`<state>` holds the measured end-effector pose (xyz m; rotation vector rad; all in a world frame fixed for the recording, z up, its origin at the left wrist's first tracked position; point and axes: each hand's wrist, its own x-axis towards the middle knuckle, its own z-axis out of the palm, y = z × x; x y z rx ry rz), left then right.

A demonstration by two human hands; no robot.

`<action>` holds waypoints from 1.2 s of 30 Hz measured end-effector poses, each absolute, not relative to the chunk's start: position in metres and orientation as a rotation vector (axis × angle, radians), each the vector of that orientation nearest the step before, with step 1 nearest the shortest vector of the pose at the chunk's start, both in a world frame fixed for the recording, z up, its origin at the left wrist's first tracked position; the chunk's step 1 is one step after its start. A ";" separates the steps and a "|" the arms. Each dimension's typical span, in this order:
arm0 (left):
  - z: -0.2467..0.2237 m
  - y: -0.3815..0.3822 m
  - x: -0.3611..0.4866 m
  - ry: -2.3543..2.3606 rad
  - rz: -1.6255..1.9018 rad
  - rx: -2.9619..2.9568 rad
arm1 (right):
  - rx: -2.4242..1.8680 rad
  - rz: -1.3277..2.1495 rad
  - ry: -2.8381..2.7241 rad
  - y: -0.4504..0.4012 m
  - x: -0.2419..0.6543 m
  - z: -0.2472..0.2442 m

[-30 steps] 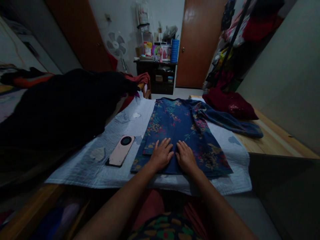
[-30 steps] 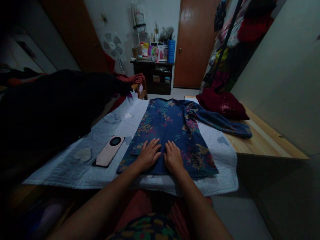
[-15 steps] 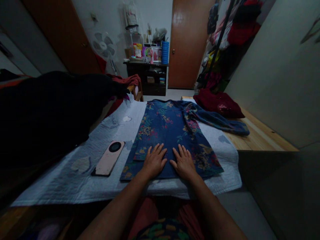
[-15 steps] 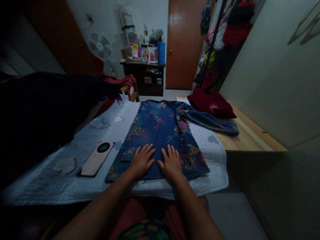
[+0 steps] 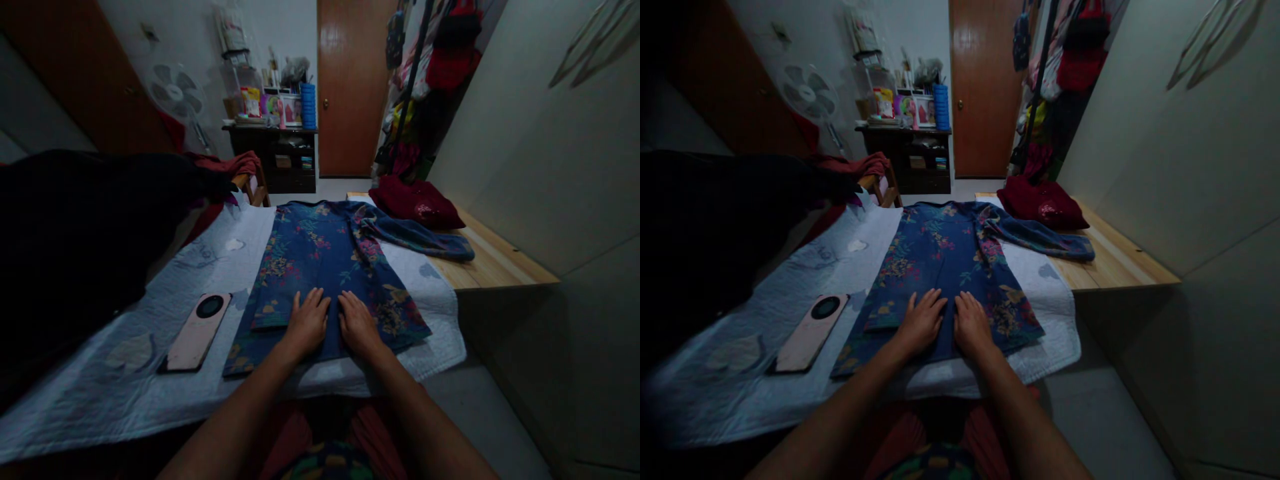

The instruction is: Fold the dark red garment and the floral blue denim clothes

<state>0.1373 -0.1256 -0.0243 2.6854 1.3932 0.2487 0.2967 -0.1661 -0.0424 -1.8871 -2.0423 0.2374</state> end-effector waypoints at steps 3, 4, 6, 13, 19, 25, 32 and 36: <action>-0.030 -0.124 0.149 1.322 0.317 2.715 | -1.855 0.238 -2.079 -0.165 0.297 -0.046; -0.034 -0.124 0.151 1.319 0.331 2.716 | -1.856 0.239 -2.090 -0.166 0.297 -0.046; -0.040 -0.125 0.151 1.328 0.362 2.720 | -1.868 0.240 -2.110 -0.169 0.300 -0.047; -0.046 -0.126 0.147 1.314 0.378 2.756 | -1.918 0.193 -2.100 -0.182 0.316 -0.049; -0.045 -0.126 0.149 1.328 0.381 2.777 | -1.942 0.217 -2.069 -0.191 0.321 -0.045; -0.047 -0.126 0.149 1.334 0.381 2.787 | -1.941 0.280 -2.029 -0.195 0.328 -0.024; -0.048 -0.125 0.150 1.342 0.374 2.782 | -1.903 0.002 -2.054 -0.163 0.361 0.003; -0.050 -0.125 0.150 1.341 0.383 2.776 | -1.968 -0.024 -2.107 -0.151 0.382 0.000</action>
